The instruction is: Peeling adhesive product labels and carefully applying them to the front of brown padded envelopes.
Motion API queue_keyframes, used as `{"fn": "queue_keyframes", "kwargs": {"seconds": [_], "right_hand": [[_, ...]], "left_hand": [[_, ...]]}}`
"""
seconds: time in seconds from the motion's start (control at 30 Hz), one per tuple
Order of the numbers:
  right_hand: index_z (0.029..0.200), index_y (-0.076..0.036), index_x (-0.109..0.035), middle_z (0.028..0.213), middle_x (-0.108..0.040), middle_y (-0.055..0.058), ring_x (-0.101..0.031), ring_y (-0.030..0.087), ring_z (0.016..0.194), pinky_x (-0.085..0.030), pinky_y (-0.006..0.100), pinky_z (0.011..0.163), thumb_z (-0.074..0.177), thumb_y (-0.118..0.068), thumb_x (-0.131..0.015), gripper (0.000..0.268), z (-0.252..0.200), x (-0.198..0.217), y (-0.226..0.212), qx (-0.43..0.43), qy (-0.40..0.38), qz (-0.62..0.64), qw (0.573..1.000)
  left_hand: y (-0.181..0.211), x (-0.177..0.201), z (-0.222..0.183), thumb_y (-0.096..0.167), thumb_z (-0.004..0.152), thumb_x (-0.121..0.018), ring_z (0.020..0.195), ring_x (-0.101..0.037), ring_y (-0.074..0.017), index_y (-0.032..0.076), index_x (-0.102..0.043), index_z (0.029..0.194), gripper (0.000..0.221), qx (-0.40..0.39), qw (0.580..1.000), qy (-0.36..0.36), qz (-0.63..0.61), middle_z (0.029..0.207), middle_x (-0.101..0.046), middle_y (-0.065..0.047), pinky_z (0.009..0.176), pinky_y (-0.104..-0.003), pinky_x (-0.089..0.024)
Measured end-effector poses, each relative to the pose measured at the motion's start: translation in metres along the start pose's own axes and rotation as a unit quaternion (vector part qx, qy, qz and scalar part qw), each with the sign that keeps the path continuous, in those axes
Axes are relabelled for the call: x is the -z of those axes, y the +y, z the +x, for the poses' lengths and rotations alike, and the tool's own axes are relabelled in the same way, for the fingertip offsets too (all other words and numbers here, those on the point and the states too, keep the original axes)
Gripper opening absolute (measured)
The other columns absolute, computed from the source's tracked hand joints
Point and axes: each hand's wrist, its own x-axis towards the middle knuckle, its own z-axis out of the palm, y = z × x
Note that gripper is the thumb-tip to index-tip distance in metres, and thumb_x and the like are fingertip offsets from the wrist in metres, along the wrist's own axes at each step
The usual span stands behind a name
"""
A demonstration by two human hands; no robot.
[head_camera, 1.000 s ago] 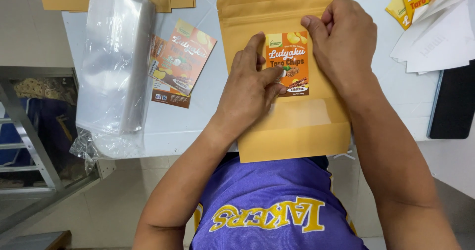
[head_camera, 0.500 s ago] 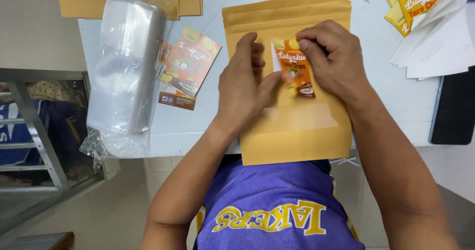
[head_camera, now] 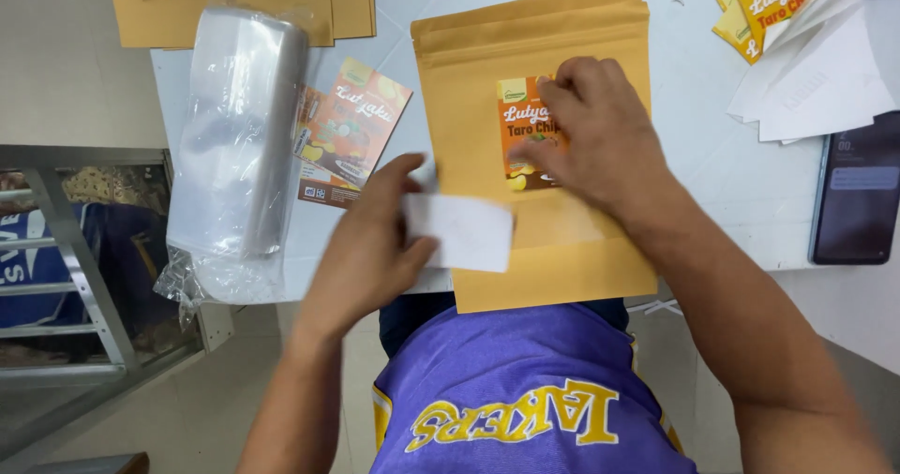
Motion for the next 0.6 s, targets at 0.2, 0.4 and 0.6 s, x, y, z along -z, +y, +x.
{"fn": "queue_keyframes", "kwargs": {"seconds": [0.2,0.4,0.6], "right_hand": [[0.141,0.002,-0.051,0.132,-0.047,0.015,-0.049,0.037,0.114,-0.045,0.049,0.091,0.083,-0.084,-0.067,0.105,-0.004,0.008,-0.038,-0.094,-0.120,-0.192,0.969],[0.152,-0.004,-0.043,0.144,-0.040,0.016,-0.039,0.039,0.126,-0.037,0.054,0.102,0.094,-0.071,-0.062,0.090,-0.013,0.010,-0.035,-0.141,-0.142,-0.096,0.975],[0.138,0.001,-0.061,0.112,-0.071,0.010,-0.070,0.026,0.102,-0.055,0.034,0.094,0.087,-0.025,-0.088,0.063,-0.019,0.041,-0.056,-0.177,0.049,0.270,0.945]], "left_hand": [[0.009,0.029,-0.021,0.011,0.080,-0.074,0.069,-0.065,-0.0165,0.017,-0.041,0.142,0.070,0.208,0.968,0.065,-0.120,0.125,-0.062,-0.005,0.067,-0.029,-0.055],[0.026,-0.001,0.016,0.017,0.085,-0.073,0.070,-0.061,-0.0155,0.011,-0.048,0.122,0.045,0.107,0.979,0.143,-0.103,0.121,-0.060,-0.003,0.067,-0.029,-0.054],[0.038,-0.047,0.052,0.010,0.087,-0.074,0.083,-0.074,-0.0489,0.004,-0.046,0.127,0.049,-0.007,0.981,0.182,-0.060,0.123,-0.060,-0.026,0.063,-0.053,-0.063]]}}
